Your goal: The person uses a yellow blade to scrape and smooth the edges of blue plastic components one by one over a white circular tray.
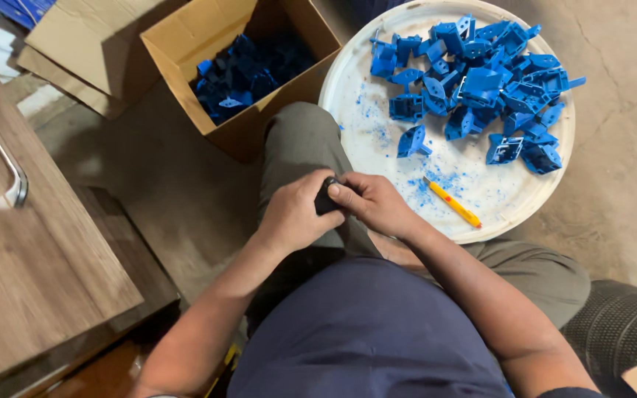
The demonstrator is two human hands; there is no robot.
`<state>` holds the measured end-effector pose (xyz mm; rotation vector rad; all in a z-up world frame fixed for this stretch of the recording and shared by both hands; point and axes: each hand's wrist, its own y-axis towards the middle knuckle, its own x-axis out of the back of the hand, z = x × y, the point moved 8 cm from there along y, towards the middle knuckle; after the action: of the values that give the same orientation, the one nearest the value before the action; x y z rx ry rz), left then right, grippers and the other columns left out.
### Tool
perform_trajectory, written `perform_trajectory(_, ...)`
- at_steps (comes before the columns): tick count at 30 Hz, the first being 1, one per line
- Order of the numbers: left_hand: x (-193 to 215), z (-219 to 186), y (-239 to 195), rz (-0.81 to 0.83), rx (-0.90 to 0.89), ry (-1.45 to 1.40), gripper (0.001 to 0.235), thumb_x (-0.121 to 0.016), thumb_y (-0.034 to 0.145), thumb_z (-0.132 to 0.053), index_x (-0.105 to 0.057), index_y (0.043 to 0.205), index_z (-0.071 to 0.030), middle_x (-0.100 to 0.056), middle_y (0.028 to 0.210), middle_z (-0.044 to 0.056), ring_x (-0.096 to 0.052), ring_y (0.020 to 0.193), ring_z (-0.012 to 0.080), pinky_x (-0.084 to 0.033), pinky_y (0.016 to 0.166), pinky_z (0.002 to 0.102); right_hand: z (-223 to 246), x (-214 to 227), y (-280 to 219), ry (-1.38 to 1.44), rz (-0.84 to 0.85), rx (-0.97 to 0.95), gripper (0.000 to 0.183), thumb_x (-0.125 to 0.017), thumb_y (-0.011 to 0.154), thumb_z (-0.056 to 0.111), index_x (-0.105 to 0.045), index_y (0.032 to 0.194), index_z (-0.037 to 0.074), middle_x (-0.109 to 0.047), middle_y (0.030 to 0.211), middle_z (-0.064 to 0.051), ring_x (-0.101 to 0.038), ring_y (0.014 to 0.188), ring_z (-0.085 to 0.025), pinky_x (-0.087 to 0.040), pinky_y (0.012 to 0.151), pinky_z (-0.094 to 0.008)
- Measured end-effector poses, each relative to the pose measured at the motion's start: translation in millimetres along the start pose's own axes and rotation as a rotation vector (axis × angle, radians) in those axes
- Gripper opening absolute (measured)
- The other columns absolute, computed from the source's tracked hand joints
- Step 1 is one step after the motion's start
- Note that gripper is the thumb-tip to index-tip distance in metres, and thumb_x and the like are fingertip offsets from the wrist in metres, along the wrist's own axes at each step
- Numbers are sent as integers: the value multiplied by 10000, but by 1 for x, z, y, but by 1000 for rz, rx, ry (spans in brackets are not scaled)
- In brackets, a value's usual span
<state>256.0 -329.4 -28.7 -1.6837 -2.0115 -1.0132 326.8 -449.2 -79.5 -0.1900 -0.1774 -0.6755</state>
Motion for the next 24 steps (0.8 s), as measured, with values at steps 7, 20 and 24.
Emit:
perform_trajectory(7,-5,29,-8,66,38,-457,601,-866,802,-311,-597,1250,-15,-719,1063,110,-718,957,188,-581,851,329,-23,-11,1,321,121,-71,446,-462,1086,414,-670,936,49,-616,721,17,-569,645,-65,-491,604,-249)
perform_trajectory(20,-17,59,-15,116,98,-745,615,-856,773,-247,-472,1217,-64,-574,1064,30,-567,998,98,-496,897,270,96,13,-23,-353,-99,507,248,-703,990,118,-581,1189,37,-699,977,-88,-698,867,-185,-545,752,-317)
perform_trajectory(24,-16,59,-16,129,97,-801,588,-854,776,-232,-473,1195,-72,-541,1057,14,-542,994,93,-482,895,262,98,4,-18,-500,-101,549,209,-778,908,109,-660,1079,87,-668,857,-83,-663,788,-243,-524,676,-353)
